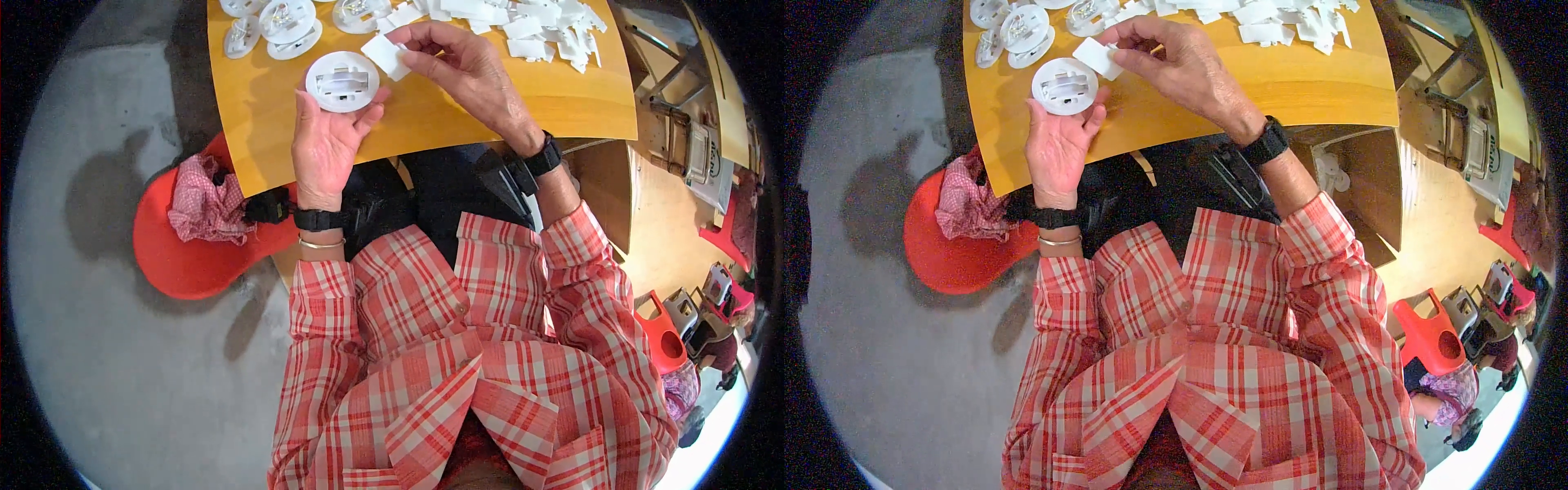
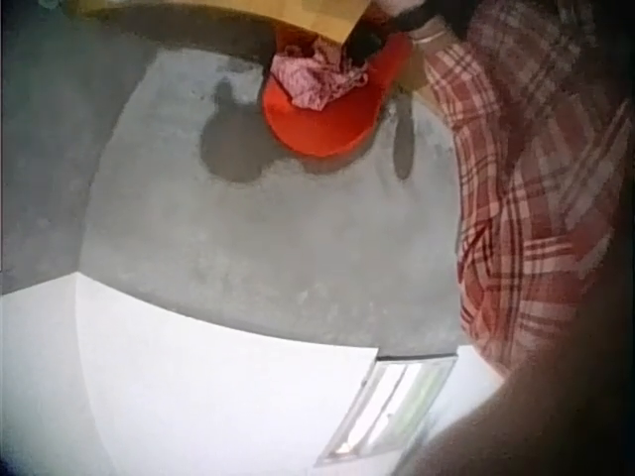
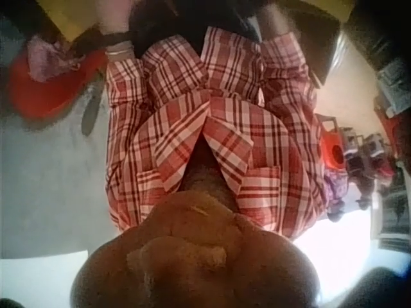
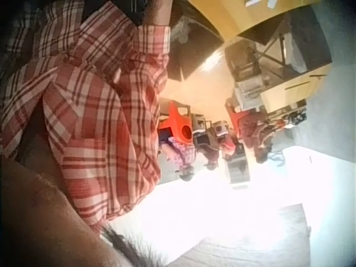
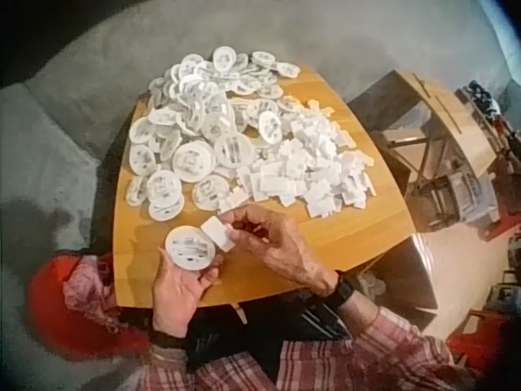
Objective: The person assembles small white plastic components by hand, inserting a plastic insert into a plastic housing.
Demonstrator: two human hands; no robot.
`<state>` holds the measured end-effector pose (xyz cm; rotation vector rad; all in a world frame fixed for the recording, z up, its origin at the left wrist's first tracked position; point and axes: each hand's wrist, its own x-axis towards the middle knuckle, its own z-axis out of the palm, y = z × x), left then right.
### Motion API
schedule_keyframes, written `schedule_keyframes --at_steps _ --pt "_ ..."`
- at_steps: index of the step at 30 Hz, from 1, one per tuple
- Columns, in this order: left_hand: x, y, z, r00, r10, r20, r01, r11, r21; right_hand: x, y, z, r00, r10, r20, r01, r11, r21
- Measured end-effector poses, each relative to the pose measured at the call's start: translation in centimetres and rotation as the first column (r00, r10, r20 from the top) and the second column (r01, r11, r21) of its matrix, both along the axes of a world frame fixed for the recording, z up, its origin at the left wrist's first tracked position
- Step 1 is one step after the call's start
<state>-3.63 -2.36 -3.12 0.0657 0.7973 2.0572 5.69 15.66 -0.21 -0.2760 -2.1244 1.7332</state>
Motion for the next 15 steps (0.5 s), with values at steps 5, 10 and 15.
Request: schedule_keyframes --at_steps 5,10,15 --pt "0.0 -0.1 0.2 0.999 -0.021 -0.038 0.021 1.000 -0.006 -0.4 -0.8 0.1 0.998 -0.032 -0.051 0.032 0.999 -0.004" --pt "-0.2 -0.2 0.0 0.999 -0.010 -0.033 0.010 1.000 0.009 -0.7 -1.5 1.5 0.997 -0.072 -0.015 0.071 0.997 -0.033" --pt "0.1 0.1 0.2 0.997 -0.034 -0.071 0.033 0.999 -0.013 -1.0 -2.1 3.6 0.996 -0.085 -0.032 0.088 0.991 0.104"
